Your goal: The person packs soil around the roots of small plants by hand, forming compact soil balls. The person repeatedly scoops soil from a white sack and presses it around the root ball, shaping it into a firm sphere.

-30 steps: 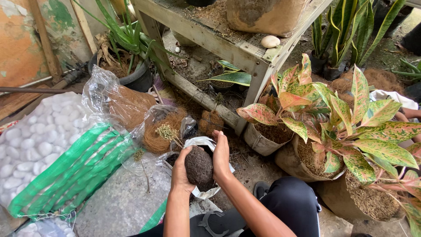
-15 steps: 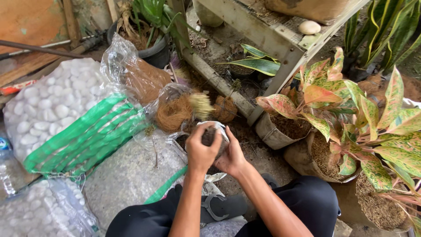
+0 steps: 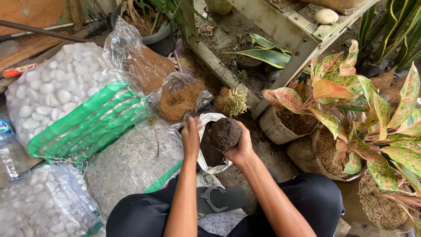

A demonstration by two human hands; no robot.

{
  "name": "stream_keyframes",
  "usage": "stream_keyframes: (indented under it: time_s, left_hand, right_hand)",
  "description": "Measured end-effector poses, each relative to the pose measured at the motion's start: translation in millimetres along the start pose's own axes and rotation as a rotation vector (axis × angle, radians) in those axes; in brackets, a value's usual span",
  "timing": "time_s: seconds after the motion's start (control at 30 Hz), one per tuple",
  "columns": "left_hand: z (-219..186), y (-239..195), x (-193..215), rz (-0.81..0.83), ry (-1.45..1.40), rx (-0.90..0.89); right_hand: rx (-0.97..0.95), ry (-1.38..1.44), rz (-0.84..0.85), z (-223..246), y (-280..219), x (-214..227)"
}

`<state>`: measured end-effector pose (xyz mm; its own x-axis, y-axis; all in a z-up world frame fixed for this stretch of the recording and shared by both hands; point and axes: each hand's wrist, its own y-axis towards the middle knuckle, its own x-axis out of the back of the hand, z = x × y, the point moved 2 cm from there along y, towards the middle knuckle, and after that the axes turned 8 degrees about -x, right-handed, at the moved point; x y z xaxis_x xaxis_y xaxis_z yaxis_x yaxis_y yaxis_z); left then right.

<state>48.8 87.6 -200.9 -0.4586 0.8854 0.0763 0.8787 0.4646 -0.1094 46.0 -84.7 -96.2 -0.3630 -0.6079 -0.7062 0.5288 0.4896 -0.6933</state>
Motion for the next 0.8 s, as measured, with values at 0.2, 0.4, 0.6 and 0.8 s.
stream_keyframes:
  time_s: [0.2,0.4,0.6,0.8]
  left_hand:
    - [133.3,-45.4,-16.1,0.355,0.72,0.089]
    - [155.4,-50.6,-29.3,0.384,0.801,0.093]
    - [130.2,-58.2,-72.1,0.42,0.649,-0.113]
    - [119.3,-83.0,-80.5,0.547,0.942,0.05]
  right_hand:
    - [0.007,0.003,0.033,5.1,4.5,7.3]
    - [0.003,0.078,-0.029,6.5,16.8,19.9]
    - [0.035,0.117,0.009,4.5,24.1,23.6]
    - [0.032,0.18,0.04,1.5,28.3,24.0]
